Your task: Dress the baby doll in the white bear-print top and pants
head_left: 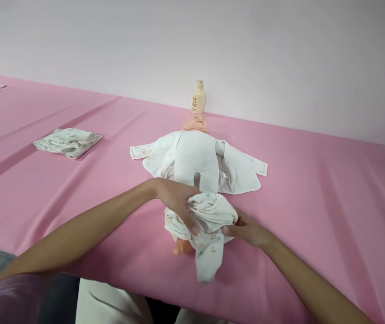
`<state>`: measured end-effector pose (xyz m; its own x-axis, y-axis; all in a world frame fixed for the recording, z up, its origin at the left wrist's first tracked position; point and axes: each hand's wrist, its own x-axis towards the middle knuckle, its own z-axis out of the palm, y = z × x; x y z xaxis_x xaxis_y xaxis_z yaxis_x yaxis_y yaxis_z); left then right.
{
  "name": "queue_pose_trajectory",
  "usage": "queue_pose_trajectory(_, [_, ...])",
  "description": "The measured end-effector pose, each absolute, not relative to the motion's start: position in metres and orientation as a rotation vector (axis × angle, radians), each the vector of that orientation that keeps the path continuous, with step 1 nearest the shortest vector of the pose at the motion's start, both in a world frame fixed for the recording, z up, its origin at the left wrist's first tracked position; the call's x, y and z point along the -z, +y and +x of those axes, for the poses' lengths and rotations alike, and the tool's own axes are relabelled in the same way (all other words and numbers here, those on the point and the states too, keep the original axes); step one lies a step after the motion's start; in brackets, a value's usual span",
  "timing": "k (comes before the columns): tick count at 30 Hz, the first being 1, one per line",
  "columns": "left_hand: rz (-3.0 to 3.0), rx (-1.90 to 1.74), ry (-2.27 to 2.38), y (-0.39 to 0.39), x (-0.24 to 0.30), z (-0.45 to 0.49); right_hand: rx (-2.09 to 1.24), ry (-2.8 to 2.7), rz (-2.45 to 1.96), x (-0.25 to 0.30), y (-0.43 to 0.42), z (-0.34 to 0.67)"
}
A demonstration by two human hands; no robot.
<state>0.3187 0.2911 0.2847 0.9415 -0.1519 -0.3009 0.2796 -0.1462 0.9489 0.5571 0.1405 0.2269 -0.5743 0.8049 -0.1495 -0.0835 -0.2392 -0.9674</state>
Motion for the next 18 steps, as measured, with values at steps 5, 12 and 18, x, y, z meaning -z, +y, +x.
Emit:
queue_pose_trajectory(5, [1.659,0.388,0.067,0.289,-0.285,0.318,-1.759,-1.292,-0.919,-0.225,0.139,0.554])
queue_pose_trajectory(12, [1.627,0.251,0.047,0.296,-0.281,0.316,-1.772,-1.553,-0.926,-0.237,0.141,0.558])
queue_pose_trajectory(18, [1.685,0.292,0.092,0.288,-0.284,0.319,-1.750,-1.508,-0.934,-0.232,0.138,0.560])
